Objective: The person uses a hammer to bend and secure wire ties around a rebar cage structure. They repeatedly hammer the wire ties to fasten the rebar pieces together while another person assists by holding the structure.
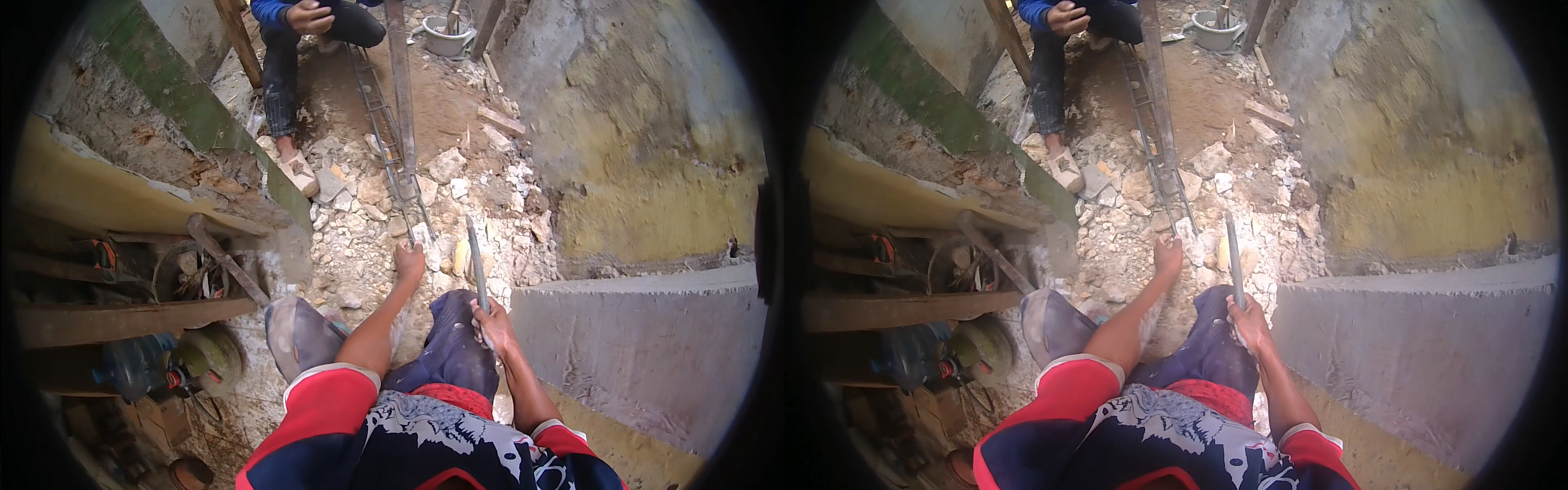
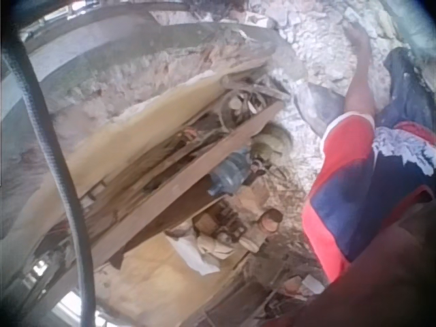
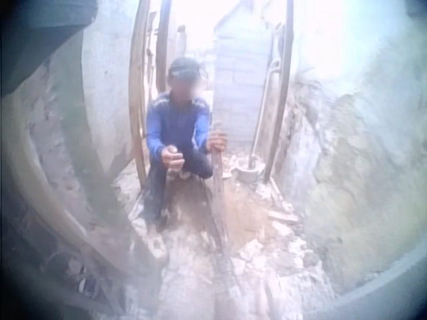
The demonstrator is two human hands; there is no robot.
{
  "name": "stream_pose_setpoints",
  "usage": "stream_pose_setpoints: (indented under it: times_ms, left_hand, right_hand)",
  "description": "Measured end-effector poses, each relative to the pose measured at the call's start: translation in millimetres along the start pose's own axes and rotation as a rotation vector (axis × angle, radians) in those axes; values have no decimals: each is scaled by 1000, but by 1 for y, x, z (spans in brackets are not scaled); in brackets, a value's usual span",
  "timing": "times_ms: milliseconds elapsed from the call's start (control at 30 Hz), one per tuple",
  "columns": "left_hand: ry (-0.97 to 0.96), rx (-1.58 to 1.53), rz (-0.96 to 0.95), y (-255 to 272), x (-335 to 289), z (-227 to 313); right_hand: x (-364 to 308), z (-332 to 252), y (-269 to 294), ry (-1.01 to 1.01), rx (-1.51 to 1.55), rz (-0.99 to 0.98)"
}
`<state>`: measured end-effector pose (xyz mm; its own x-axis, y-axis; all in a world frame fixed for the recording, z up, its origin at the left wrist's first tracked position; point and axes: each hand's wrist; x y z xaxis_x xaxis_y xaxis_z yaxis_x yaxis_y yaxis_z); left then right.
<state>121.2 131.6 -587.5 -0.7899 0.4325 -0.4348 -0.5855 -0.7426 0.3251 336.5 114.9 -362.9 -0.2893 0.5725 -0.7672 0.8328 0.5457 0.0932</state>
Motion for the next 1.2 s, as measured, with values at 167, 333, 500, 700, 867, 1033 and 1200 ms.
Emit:
stream_pose_setpoints:
  times_ms: [167, 333, 500, 700, 867, 1033, 1200]
  left_hand:
    - [-196, -265, -98, -25, -19, -8]
    - [35, -292, -294, -40, 9, -45]
    - [-176, 33, -146, -30, 62, -85]
    - [-424, 211, -62, -46, 7, -10]
    - [-568, 198, -139, 0, 0, 21]
    - [-651, 341, -224, 9, 0, 51]
    - [-715, 644, -254, 12, -5, 43]
  right_hand:
    - [1, 27, 19, -84, 35, 7]
    - [3, 36, 23, -58, 48, -60]
    - [19, 62, 15, -17, 61, -170]
    - [20, 74, 38, -46, 114, -91]
    - [28, 66, 33, -9, 192, -115]
    - [32, 56, 34, 40, 179, -113]
    - [31, 56, 34, 65, 172, -109]
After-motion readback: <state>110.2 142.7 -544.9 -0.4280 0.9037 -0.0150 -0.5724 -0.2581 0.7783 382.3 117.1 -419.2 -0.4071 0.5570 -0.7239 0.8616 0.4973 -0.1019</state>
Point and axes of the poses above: each hand's wrist, its own x-axis towards the middle knuckle, its own y-axis out of the back of the hand, z = x × y, and after that the axes turned 2 degrees about -y, right-handed
